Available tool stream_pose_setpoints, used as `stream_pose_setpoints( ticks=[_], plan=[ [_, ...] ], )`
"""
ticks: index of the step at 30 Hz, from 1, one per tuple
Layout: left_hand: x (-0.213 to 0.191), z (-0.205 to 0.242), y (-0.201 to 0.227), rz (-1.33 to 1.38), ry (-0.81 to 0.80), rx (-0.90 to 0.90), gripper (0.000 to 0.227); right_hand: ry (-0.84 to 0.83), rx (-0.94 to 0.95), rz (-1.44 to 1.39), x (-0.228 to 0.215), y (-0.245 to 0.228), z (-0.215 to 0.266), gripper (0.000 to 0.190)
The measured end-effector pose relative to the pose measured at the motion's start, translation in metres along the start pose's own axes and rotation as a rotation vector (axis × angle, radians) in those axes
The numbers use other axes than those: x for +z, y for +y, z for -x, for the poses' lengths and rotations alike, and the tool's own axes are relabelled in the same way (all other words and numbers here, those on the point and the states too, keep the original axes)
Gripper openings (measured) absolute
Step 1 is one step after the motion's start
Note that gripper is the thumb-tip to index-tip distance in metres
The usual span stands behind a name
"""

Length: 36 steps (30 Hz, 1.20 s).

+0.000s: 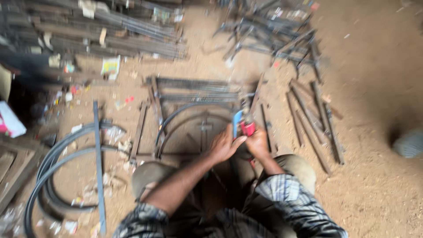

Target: The person welds metal rods using a welding electrode holder. The person positions the rods on a metal jig, joins them with sparks at various points, and rotates the rods to continue welding.

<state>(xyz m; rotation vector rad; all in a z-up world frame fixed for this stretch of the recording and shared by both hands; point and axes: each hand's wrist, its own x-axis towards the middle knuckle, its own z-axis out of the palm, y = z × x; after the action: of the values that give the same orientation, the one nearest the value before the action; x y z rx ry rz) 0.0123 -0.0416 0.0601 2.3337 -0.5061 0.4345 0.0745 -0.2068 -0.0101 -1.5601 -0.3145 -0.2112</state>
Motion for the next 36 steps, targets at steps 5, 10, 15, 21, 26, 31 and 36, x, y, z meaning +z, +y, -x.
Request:
stream_pose_setpoints(
  ticks=[5,10,15,21,26,31,36],
  plan=[
    [-0.001,-0.026,-0.027,-0.08,-0.358,0.027,0.067,0.117,0.263,0.061,-0.024,-0.002,-0.003,0.029],
    [0.044,-0.041,-0.077,0.135,-0.214,-0.005,0.062,0.24,0.233,0.026,-0.046,-0.017,-0.008,0.029],
    [0.104,-0.045,-0.147,-0.051,-0.372,-0.182,0.063,0.336,0.427,-0.023,-0.072,-0.036,0.0,0.033],
    [0.118,-0.065,-0.208,-0.223,-0.53,-0.229,0.065,0.433,0.548,0.087,-0.092,-0.048,0.02,0.035],
    [0.111,-0.111,-0.255,-0.366,-0.606,-0.354,0.07,0.455,0.67,0.201,-0.106,-0.052,0.031,0.012],
    [0.132,-0.155,-0.318,-0.461,-0.566,-0.332,0.082,0.499,0.749,0.158,-0.115,-0.043,0.039,0.004],
    [0.148,-0.192,-0.367,-0.652,-0.558,-0.248,0.1,0.527,0.693,0.185,-0.121,-0.029,0.037,0.014]
  ],
)
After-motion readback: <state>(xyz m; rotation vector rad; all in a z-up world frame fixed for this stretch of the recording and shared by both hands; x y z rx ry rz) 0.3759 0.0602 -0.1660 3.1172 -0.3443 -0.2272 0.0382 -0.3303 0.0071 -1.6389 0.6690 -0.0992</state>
